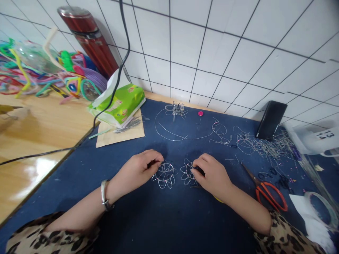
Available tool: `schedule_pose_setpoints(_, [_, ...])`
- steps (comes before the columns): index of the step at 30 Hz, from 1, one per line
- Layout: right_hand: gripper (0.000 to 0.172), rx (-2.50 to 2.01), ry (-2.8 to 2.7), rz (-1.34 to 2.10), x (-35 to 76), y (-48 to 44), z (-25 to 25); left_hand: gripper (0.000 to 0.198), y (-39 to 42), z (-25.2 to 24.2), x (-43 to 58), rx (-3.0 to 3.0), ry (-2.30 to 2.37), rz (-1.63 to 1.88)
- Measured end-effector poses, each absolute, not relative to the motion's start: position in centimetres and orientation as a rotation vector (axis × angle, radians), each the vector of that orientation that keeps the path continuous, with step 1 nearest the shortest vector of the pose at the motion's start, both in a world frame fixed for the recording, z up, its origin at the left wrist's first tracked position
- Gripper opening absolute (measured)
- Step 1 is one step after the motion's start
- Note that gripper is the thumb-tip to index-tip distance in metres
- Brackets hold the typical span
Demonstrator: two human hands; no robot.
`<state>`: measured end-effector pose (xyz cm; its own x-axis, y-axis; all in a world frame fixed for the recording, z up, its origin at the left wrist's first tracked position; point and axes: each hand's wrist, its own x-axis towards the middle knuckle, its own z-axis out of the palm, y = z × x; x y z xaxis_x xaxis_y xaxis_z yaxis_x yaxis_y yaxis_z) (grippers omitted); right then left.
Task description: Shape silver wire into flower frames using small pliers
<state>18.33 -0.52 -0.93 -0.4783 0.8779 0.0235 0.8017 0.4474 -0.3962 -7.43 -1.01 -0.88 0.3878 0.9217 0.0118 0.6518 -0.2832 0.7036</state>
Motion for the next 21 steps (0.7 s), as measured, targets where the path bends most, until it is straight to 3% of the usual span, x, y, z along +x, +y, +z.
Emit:
schedule_pose_setpoints(17, [0.012,-1.168,-2.433,0.578,17.51,-0.05,-1.18,0.017,-1.22,-0.45,-7.77,2.082,1.359,0.555])
schedule_pose_setpoints(21, [0.019,-1.135,-2.528,0.556,17.67,-0.06,-1.03,0.017,-1.15,-0.39,-8.23,2.096,1.403,0.575])
